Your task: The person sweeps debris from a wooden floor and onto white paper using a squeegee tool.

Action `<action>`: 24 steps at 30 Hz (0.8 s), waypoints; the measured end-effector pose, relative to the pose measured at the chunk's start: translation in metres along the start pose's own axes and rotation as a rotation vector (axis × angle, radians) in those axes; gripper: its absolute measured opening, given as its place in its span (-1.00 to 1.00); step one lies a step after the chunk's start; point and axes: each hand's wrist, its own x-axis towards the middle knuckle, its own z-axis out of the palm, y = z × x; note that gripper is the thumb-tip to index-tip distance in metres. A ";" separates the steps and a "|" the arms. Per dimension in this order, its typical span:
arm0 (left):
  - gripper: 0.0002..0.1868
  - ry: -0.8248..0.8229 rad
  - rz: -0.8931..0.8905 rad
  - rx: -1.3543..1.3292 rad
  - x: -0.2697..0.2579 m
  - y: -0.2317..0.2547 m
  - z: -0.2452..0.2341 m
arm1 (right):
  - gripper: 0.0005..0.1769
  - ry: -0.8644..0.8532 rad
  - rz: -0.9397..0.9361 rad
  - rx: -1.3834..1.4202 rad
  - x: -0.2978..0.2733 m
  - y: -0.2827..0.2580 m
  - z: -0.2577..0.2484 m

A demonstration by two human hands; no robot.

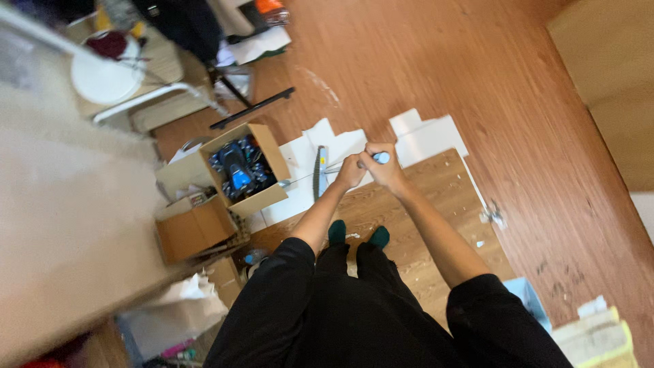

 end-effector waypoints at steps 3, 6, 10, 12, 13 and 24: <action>-0.84 -0.138 -0.049 -0.011 0.009 0.039 0.044 | -0.63 0.111 0.122 0.031 -0.020 -0.012 -0.044; -0.78 -0.262 0.082 -0.038 0.013 0.084 0.094 | -0.67 0.210 0.108 -0.302 -0.053 -0.019 -0.086; -0.78 -0.441 0.372 -0.357 -0.004 0.092 0.162 | -0.79 0.311 0.048 -0.313 -0.109 -0.022 -0.109; -0.80 -0.530 0.397 -0.487 -0.005 0.088 0.204 | -0.87 0.323 0.119 -0.354 -0.134 -0.021 -0.120; -0.81 -0.576 0.365 -0.541 -0.007 0.089 0.219 | -0.83 0.340 0.095 -0.403 -0.141 -0.018 -0.125; -0.73 -0.913 -0.071 -1.023 -0.027 0.111 0.312 | -0.76 0.388 0.130 -0.595 -0.181 -0.053 -0.162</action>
